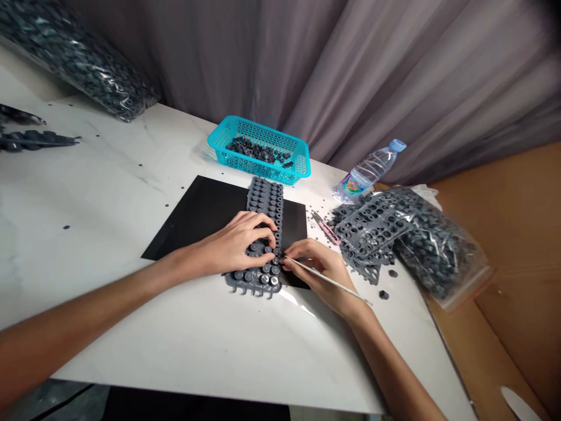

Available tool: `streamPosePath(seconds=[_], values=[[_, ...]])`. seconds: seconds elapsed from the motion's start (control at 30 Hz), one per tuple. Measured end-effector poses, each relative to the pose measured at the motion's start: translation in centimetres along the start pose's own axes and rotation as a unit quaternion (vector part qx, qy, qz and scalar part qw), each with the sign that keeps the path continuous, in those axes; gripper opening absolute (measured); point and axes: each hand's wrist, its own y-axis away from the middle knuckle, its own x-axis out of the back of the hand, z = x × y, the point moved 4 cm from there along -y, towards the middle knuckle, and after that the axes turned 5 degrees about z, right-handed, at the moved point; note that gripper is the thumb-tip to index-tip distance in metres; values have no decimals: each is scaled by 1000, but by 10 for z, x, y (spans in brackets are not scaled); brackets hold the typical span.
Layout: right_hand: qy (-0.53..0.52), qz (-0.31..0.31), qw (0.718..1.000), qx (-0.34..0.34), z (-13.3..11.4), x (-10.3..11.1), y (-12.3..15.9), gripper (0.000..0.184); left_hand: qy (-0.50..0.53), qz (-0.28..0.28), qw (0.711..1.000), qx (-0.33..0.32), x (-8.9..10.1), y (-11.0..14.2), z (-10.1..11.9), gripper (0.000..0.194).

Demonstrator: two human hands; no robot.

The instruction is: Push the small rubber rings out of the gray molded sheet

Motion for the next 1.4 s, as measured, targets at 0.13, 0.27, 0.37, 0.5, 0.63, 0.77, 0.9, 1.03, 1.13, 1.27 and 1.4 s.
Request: streamPosePath(seconds=[0.13,0.27,0.37,0.5,0.63,0.77,0.9,1.03,1.13,1.27,1.4], values=[[38,-7,998,44,-4,0,0,13,-6,-1,1000,-2,2,0,3,17],[67,-24,995,68,-6,0,0,15,-5,1,1000,-2,2,0,3,17],[79,-24,993,83,-8,1,0,15,2,4,1000,-3,2,0,2,17],[88,-28,991,92,-9,0,0,12,6,4,1000,-7,2,-1,3,16],[102,-30,988,115,-5,-4,1,12,0,5,1000,-7,2,-1,4,15],[180,-3,971,160,0,-10,1,11,6,8,1000,-8,1,-1,2,16],[275,26,940,200,-2,-15,1,23,19,15,1000,-8,0,0,0,18],[319,19,921,223,-5,-18,3,31,20,16,1000,-9,1,0,1,17],[337,6,913,231,-4,-19,5,29,5,15,1000,-14,1,0,3,17],[365,3,897,249,-2,-21,5,27,-4,13,1000,-21,0,-1,3,18],[379,12,891,251,0,-19,4,25,2,10,1000,-24,0,-1,4,19]])
